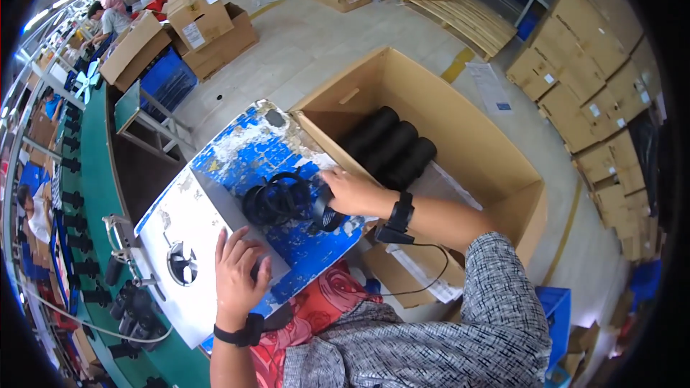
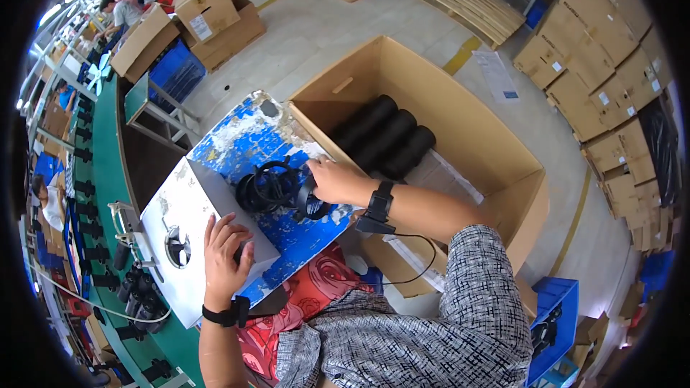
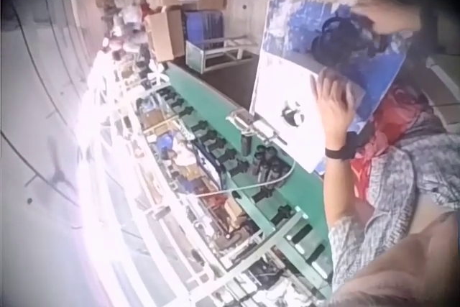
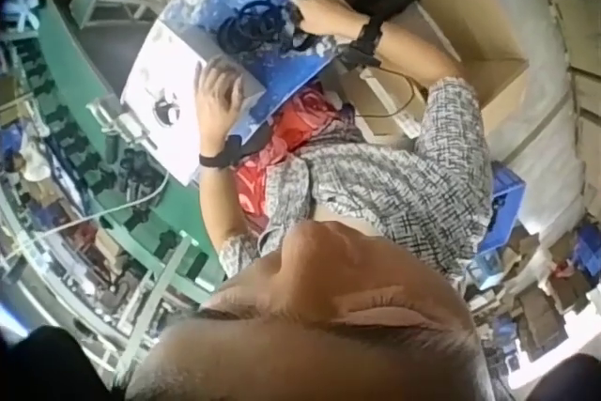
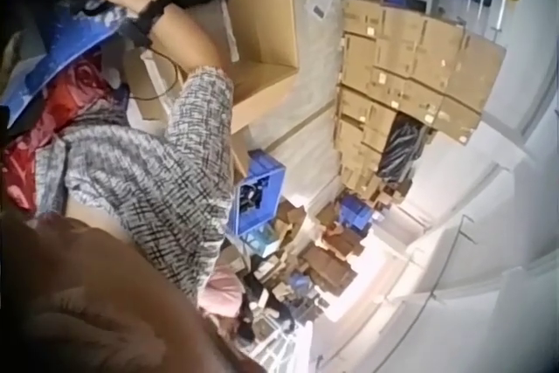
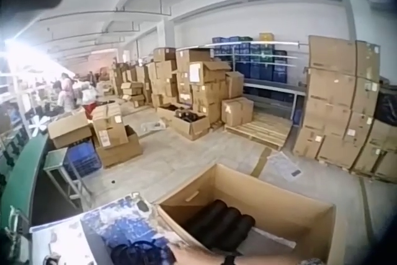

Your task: The person assembles fan components by placing a fan guard onto a machine, pressing a cylindrical housing over it, and then placing the completed unit into a cardboard box. This process is repeated multiple times as the person organizes the finished parts inside the box.

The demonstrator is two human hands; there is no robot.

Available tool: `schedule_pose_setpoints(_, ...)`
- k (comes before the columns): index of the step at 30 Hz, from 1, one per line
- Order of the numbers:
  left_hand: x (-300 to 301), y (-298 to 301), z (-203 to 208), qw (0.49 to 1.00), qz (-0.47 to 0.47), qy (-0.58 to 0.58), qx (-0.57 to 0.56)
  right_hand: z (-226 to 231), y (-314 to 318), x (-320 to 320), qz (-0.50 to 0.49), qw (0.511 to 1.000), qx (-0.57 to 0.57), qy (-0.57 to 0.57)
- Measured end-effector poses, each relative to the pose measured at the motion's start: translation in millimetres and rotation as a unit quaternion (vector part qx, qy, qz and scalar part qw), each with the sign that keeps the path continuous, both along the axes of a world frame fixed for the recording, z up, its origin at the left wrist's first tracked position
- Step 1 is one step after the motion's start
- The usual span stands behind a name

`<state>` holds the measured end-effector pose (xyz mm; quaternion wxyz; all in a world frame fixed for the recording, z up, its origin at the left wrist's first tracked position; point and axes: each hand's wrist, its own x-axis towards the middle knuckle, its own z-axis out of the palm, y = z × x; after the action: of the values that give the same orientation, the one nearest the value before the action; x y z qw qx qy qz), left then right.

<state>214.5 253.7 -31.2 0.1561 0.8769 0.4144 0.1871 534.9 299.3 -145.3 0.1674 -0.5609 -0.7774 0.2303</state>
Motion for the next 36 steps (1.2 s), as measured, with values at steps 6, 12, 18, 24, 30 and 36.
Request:
schedule_pose_setpoints(6, -3, 10, -11, 1.0, 0.016, 0.015, 0.001, 18, -7, 43, 0.027, 0.985, 0.105, 0.136)
schedule_pose_setpoints(12, 7, 18, -21, 1.0, 0.012, 0.019, -0.013, 3, 0, 40, 0.021, 0.989, -0.041, -0.138)
schedule_pose_setpoints(18, 6, 22, -27, 0.999, 0.027, 0.024, -0.012, 26, 13, 71, -0.11, 0.954, 0.277, 0.042)
schedule_pose_setpoints(24, 14, 29, -30, 0.999, 0.028, 0.028, -0.015, -141, -26, 197, -0.039, 0.921, -0.039, -0.385)
schedule_pose_setpoints(30, 14, 30, -31, 0.998, 0.041, 0.034, -0.025, -248, -30, 144, 0.024, 0.884, -0.077, -0.461)
schedule_pose_setpoints(36, 16, 37, -26, 0.998, 0.037, 0.033, -0.027, -303, -2, 140, 0.155, 0.526, -0.065, -0.834)
